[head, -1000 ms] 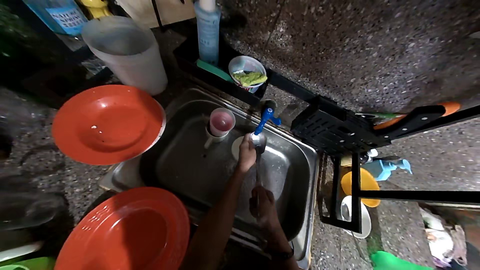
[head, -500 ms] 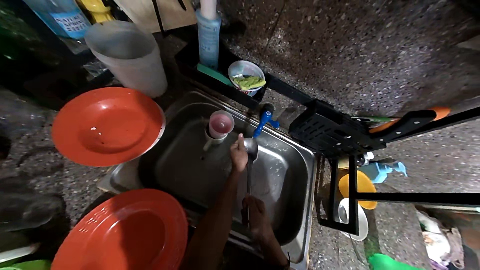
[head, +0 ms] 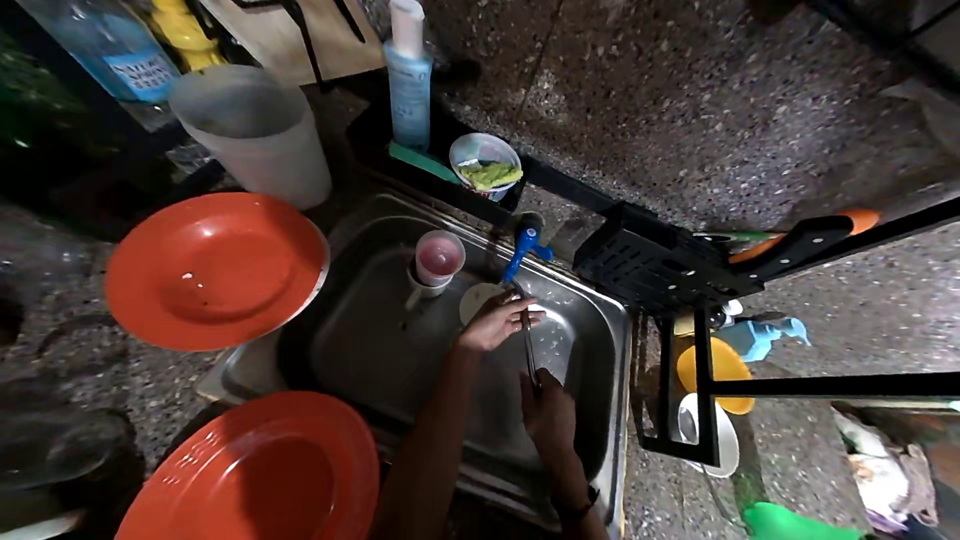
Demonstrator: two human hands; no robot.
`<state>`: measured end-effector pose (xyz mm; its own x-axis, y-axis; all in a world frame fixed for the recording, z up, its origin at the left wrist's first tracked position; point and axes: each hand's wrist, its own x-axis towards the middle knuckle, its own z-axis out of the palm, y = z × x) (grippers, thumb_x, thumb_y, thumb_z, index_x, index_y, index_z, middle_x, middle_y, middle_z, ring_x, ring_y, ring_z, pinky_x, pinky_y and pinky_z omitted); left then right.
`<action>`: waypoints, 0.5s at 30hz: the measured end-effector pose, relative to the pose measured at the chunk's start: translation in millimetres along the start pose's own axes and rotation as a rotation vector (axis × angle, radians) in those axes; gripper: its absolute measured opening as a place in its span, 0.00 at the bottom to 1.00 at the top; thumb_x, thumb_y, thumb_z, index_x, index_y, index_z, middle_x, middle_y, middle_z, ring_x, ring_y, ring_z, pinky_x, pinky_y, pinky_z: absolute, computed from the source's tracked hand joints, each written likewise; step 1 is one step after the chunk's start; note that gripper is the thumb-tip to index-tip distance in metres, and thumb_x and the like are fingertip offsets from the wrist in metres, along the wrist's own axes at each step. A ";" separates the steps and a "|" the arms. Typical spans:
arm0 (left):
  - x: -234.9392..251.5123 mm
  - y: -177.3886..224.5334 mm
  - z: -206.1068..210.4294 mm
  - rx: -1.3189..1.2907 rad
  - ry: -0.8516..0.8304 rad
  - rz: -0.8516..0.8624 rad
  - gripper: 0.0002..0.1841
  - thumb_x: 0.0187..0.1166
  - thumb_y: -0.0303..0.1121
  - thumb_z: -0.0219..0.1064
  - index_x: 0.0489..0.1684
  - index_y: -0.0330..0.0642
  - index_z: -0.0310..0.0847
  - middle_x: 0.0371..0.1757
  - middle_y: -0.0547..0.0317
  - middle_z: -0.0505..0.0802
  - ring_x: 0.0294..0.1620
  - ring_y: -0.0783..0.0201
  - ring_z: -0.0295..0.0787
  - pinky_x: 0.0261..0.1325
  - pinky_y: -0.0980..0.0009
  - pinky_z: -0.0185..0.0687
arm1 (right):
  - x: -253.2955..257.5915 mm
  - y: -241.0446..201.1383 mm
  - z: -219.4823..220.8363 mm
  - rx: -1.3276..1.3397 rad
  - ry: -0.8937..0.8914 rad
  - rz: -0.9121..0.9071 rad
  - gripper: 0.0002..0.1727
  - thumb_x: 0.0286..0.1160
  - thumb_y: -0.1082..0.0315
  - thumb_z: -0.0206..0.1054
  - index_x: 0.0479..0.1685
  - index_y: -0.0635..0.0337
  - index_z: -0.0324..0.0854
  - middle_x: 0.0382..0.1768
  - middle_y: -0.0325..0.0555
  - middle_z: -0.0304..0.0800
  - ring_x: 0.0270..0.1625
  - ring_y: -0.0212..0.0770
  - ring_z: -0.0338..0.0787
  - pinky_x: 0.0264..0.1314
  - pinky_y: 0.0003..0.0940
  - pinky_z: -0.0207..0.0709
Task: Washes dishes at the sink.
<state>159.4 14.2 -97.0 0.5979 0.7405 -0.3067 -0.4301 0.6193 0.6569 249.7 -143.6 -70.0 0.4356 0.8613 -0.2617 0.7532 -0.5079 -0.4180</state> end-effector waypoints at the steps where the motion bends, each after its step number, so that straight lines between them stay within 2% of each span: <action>1: 0.3 -1.1 1.0 0.011 0.016 0.025 0.19 0.89 0.24 0.55 0.76 0.28 0.65 0.67 0.41 0.88 0.59 0.52 0.93 0.67 0.57 0.88 | 1.9 -1.7 -1.3 -0.076 -0.013 0.006 0.21 0.87 0.50 0.62 0.54 0.60 0.88 0.43 0.54 0.92 0.43 0.55 0.93 0.47 0.58 0.85; 3: 2.9 -4.9 0.0 -0.012 0.048 0.081 0.18 0.84 0.16 0.52 0.71 0.26 0.69 0.67 0.39 0.88 0.60 0.51 0.93 0.66 0.56 0.88 | 6.8 -1.5 -3.1 -0.167 -0.042 0.001 0.21 0.87 0.51 0.61 0.63 0.57 0.85 0.54 0.55 0.91 0.52 0.57 0.93 0.52 0.58 0.85; 5: 6.1 -7.7 -1.9 -0.056 0.091 0.135 0.17 0.84 0.14 0.49 0.69 0.24 0.70 0.66 0.38 0.89 0.58 0.50 0.94 0.65 0.56 0.89 | 9.3 0.2 -4.5 -0.168 -0.049 -0.019 0.21 0.86 0.52 0.63 0.66 0.55 0.84 0.57 0.56 0.89 0.53 0.57 0.92 0.51 0.58 0.86; 7: 6.8 -8.0 -2.9 -0.072 0.112 0.194 0.15 0.87 0.16 0.50 0.68 0.25 0.70 0.63 0.39 0.91 0.54 0.53 0.95 0.62 0.59 0.90 | 8.6 4.4 -5.3 -0.118 -0.063 -0.017 0.23 0.83 0.51 0.66 0.70 0.53 0.82 0.58 0.55 0.88 0.52 0.56 0.92 0.51 0.57 0.86; 9: 8.3 -9.3 -2.8 -0.085 0.167 0.261 0.11 0.89 0.20 0.52 0.62 0.28 0.74 0.55 0.44 0.94 0.41 0.62 0.93 0.49 0.68 0.89 | 5.5 14.5 -2.6 -0.040 -0.088 -0.030 0.29 0.78 0.49 0.70 0.74 0.55 0.80 0.55 0.56 0.89 0.50 0.55 0.92 0.52 0.56 0.86; 10: 9.6 -9.5 -2.4 -0.097 0.204 0.285 0.09 0.90 0.22 0.53 0.58 0.29 0.76 0.50 0.48 0.95 0.32 0.68 0.88 0.40 0.73 0.85 | 2.4 19.2 -1.8 0.005 -0.115 -0.036 0.32 0.76 0.49 0.72 0.75 0.56 0.78 0.55 0.56 0.88 0.50 0.55 0.91 0.53 0.57 0.85; 12: 10.8 -8.9 -0.8 -0.140 0.283 0.302 0.10 0.92 0.27 0.51 0.51 0.31 0.78 0.41 0.53 0.94 0.18 0.76 0.74 0.24 0.81 0.71 | -7.1 31.7 0.7 0.064 -0.144 -0.088 0.34 0.74 0.47 0.74 0.75 0.58 0.78 0.57 0.57 0.88 0.54 0.55 0.91 0.57 0.54 0.85; 15: 8.8 -6.2 -3.2 -0.279 0.346 0.281 0.13 0.95 0.34 0.50 0.48 0.36 0.77 0.32 0.58 0.89 0.10 0.79 0.63 0.14 0.85 0.60 | -28.1 54.1 -3.6 0.154 -0.122 -0.174 0.28 0.76 0.50 0.72 0.68 0.61 0.83 0.56 0.57 0.89 0.54 0.52 0.91 0.57 0.51 0.86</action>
<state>165.2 17.8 -106.0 0.1961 0.9016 -0.3856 -0.7337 0.3958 0.5523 280.0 -195.2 -82.2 0.2369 0.9323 -0.2732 0.7238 -0.3570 -0.5905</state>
